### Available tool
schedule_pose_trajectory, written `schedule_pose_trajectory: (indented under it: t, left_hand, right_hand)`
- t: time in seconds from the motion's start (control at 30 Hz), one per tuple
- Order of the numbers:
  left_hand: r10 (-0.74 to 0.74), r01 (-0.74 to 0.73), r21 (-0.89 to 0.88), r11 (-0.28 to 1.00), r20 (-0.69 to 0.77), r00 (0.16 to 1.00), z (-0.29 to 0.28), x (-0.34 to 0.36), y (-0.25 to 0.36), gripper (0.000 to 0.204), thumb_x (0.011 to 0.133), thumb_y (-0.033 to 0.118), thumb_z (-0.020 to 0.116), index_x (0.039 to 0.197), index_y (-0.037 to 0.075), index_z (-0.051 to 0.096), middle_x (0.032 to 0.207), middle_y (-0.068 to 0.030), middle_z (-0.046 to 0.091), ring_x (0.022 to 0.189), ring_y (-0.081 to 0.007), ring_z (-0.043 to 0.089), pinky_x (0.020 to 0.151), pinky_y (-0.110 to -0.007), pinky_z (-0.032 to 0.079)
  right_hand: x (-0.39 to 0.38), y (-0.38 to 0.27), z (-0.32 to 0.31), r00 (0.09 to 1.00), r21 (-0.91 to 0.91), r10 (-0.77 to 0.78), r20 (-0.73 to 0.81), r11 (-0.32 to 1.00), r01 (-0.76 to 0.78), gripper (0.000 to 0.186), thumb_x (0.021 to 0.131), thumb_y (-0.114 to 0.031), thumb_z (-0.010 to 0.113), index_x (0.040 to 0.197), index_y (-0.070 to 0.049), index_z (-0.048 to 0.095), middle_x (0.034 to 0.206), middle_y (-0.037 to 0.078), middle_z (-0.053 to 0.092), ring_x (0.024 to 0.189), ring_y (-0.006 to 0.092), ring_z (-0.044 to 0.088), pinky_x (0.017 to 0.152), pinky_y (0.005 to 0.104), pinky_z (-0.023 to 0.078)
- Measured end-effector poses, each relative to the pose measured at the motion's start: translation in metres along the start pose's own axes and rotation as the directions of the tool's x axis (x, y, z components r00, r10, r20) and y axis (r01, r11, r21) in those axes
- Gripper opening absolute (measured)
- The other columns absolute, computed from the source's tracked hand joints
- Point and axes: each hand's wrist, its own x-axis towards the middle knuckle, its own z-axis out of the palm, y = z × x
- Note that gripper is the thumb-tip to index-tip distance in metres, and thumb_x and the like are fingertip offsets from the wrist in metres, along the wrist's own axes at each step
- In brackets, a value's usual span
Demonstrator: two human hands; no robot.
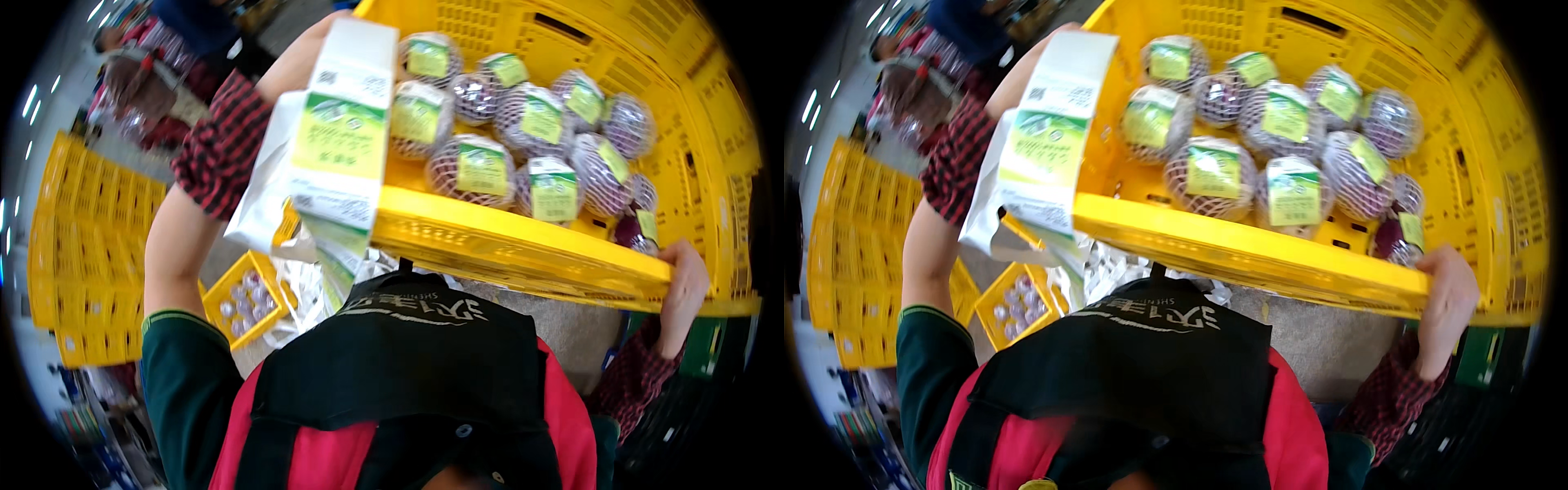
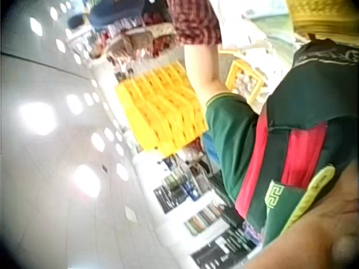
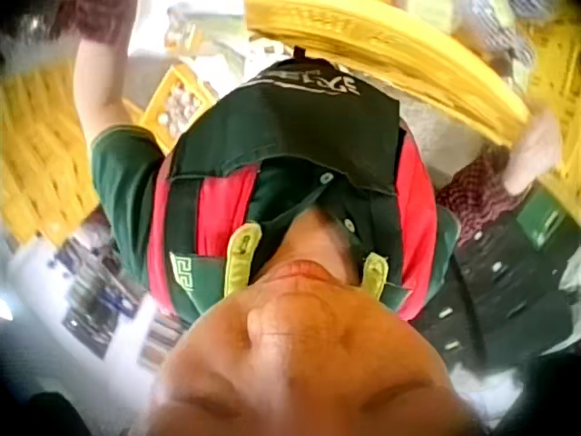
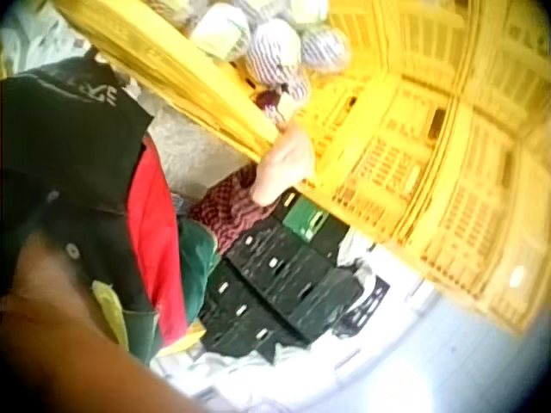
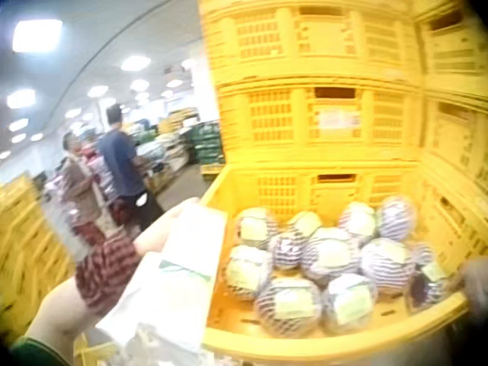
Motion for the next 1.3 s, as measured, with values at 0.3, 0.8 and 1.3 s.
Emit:
schedule_pose_trajectory:
  t: [0.3,0.8,1.3]
  left_hand:
    - [0.150,-0.027,0.205,0.978,-0.610,0.778,-0.109,-0.197,0.106,0.023,0.094,0.008,0.056,0.118,0.005,0.056,0.102,-0.0030,0.064,0.088,-0.0103,0.064,0.076,-0.026,0.054]
    - [-0.138,0.429,0.085,0.899,-0.875,0.463,-0.305,-0.434,-0.007,0.013,0.085,-0.002,0.056,0.094,0.005,0.059,0.088,0.0018,0.062,0.081,-0.0062,0.058,0.071,-0.020,0.047]
    - [-0.218,0.578,0.333,0.745,-0.698,0.683,-0.315,-0.333,-0.074,0.030,0.090,0.022,0.060,0.071,-0.002,0.059,0.061,-0.0180,0.056,0.056,-0.0323,0.058,0.055,-0.040,0.045]
  right_hand:
    - [-0.001,-0.057,0.014,0.968,-0.027,0.176,-0.179,0.983,-0.184,0.036,0.103,-0.019,0.032,0.096,0.004,0.060,0.090,0.011,0.061,0.080,0.0195,0.057,0.075,0.0325,0.045]
    - [0.079,-0.433,0.108,0.989,-0.298,0.001,0.149,0.954,0.044,0.029,0.090,0.003,0.051,0.117,0.000,0.060,0.133,0.022,0.054,0.120,0.0370,0.052,0.104,0.0432,0.039]
    - [0.218,-0.609,0.466,0.533,0.710,-0.481,0.696,0.354,-0.608,0.031,0.090,-0.015,0.067,0.115,0.000,0.058,0.091,0.003,0.067,0.081,0.0086,0.062,0.071,0.0229,0.048]
